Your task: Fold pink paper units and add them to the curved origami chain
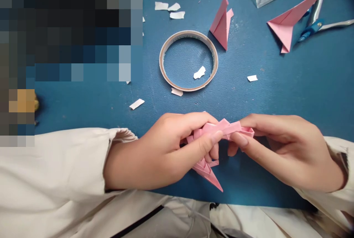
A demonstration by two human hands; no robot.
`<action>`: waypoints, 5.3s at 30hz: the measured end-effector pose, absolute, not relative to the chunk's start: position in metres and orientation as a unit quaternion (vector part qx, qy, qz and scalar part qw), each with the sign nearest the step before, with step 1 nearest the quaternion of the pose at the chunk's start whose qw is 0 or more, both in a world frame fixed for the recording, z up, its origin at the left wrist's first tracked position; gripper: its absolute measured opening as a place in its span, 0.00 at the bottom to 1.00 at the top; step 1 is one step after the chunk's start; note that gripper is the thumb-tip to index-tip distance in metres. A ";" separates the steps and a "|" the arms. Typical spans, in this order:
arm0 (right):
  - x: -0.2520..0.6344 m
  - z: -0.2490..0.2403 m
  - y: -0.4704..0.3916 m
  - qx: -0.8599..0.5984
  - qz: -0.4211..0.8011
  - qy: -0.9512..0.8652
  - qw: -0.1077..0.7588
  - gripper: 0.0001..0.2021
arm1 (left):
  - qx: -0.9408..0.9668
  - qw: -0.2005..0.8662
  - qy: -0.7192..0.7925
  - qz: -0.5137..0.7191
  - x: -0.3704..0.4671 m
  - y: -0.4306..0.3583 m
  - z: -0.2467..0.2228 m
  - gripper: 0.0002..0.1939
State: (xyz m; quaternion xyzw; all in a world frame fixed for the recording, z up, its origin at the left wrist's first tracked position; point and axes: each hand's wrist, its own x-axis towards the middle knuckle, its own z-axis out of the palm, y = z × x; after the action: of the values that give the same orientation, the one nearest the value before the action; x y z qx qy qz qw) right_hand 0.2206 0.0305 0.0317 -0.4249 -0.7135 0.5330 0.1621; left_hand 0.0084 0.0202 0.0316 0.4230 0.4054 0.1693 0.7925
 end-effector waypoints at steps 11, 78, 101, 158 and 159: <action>0.223 0.033 0.028 -0.433 0.541 -0.702 0.165 0.09 | 0.433 0.781 0.418 0.163 0.010 0.021 0.034 0.16; 0.217 0.033 0.033 -0.430 0.541 -0.711 0.131 0.10 | 0.490 0.761 0.396 0.159 0.011 0.020 0.029 0.13; 0.220 0.032 0.031 -0.441 0.570 -0.678 0.143 0.11 | 0.457 0.783 0.392 0.155 0.010 0.019 0.033 0.14; 0.226 0.008 0.034 -0.345 0.197 -0.875 0.276 0.07 | 0.941 0.051 0.123 0.312 -0.008 0.032 0.014 0.14; 0.226 0.007 0.034 -0.334 0.185 -0.884 0.272 0.07 | 0.931 0.035 0.159 0.328 -0.010 0.033 0.016 0.11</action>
State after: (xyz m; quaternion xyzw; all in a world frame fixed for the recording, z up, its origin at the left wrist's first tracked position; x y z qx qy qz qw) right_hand 0.2264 0.0338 0.0067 -0.3335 -0.8835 0.1854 0.2715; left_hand -0.0099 0.0329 0.0156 0.9306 0.1588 0.3279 0.0349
